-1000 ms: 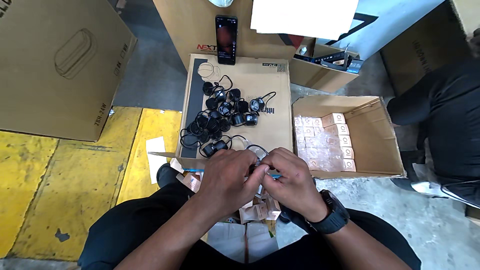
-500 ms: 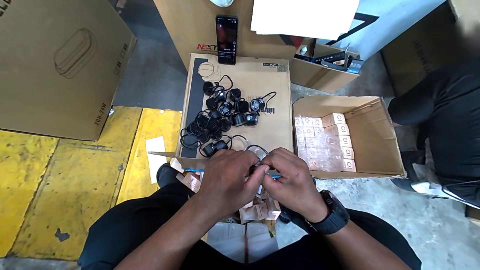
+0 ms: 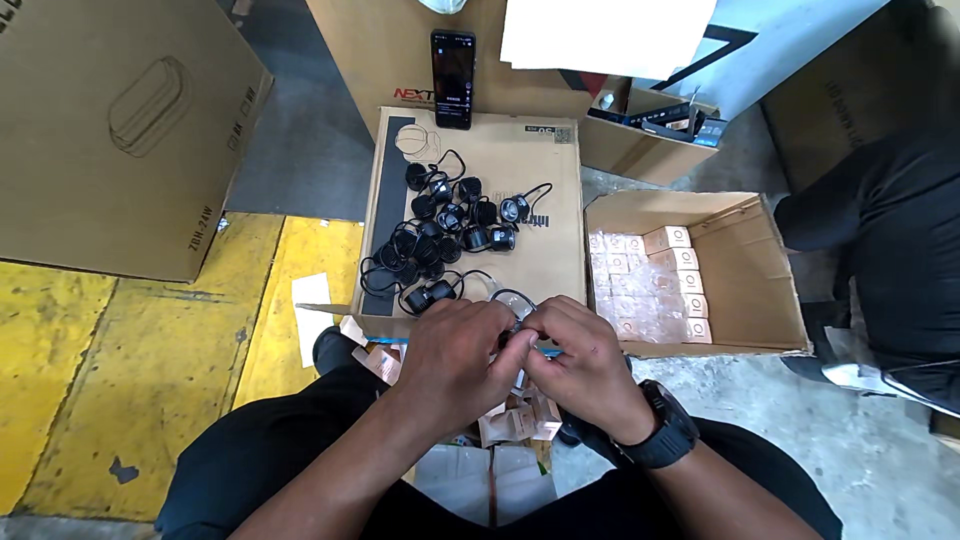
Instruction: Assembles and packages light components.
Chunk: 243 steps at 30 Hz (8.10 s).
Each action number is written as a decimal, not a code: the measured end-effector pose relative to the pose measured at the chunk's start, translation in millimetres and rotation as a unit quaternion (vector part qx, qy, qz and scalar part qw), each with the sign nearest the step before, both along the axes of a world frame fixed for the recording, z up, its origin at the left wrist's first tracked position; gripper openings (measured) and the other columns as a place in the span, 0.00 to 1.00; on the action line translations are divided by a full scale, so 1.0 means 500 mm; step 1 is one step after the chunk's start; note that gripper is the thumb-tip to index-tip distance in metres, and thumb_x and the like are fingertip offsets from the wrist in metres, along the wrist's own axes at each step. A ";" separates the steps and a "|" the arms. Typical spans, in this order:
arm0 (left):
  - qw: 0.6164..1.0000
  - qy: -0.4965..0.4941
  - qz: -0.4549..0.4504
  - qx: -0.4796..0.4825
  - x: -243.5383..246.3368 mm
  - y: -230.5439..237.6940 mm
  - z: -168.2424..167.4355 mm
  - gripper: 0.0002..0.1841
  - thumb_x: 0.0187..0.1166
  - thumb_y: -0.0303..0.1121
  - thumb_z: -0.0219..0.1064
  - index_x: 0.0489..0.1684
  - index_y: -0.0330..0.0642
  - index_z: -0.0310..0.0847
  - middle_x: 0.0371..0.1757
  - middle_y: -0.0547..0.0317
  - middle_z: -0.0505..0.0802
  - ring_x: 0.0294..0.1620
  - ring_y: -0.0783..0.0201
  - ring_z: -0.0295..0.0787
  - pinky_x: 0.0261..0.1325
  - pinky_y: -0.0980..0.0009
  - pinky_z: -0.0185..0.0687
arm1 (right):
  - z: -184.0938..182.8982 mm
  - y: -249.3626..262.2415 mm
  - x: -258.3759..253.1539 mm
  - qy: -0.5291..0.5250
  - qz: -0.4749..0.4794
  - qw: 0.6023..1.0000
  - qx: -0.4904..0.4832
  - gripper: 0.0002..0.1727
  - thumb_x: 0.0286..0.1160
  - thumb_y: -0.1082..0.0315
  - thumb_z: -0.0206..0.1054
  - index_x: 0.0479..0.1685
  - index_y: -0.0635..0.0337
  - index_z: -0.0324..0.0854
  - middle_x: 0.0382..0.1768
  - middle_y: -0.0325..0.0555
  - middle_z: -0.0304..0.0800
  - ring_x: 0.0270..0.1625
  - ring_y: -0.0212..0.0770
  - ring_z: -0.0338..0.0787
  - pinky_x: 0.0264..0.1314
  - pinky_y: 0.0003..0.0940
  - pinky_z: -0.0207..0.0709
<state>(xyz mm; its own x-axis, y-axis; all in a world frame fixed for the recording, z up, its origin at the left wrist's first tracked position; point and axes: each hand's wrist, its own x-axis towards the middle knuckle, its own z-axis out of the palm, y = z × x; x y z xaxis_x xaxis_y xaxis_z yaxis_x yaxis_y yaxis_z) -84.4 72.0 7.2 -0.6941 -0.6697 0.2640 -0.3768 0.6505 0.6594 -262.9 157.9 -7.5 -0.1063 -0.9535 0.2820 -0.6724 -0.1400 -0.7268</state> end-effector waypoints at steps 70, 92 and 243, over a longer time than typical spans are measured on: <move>1.000 0.000 -0.002 -0.001 0.002 0.001 0.001 0.16 0.84 0.48 0.65 0.30 0.49 0.85 0.18 0.72 0.81 0.22 0.74 0.75 0.40 0.68 0.76 | -0.001 0.000 -0.001 -0.004 0.012 1.000 0.005 0.07 0.74 0.62 0.70 0.32 0.53 0.88 0.32 0.34 0.88 0.40 0.28 0.87 0.41 0.24 0.81; 1.000 -0.002 -0.001 -0.001 0.001 0.000 0.001 0.16 0.85 0.48 0.64 0.30 0.49 0.85 0.19 0.72 0.81 0.23 0.74 0.77 0.40 0.68 0.76 | -0.001 0.000 -0.001 -0.004 0.012 1.000 0.008 0.08 0.74 0.61 0.70 0.33 0.54 0.88 0.32 0.35 0.89 0.40 0.28 0.87 0.40 0.24 0.81; 1.000 -0.003 -0.009 0.000 0.001 0.001 0.001 0.16 0.86 0.47 0.63 0.30 0.49 0.85 0.20 0.72 0.83 0.23 0.74 0.77 0.39 0.69 0.76 | -0.002 -0.001 0.000 0.007 0.009 1.000 0.011 0.08 0.75 0.61 0.69 0.32 0.53 0.88 0.31 0.34 0.88 0.39 0.27 0.87 0.40 0.25 0.81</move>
<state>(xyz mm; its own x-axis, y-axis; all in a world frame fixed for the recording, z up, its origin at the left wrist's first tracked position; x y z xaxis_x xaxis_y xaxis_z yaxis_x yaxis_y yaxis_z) -84.0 72.6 7.7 -0.7076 -0.6568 0.2606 -0.3686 0.6577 0.6569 -262.9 157.5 -8.6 -0.0856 -0.9613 0.2619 -0.6796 -0.1359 -0.7209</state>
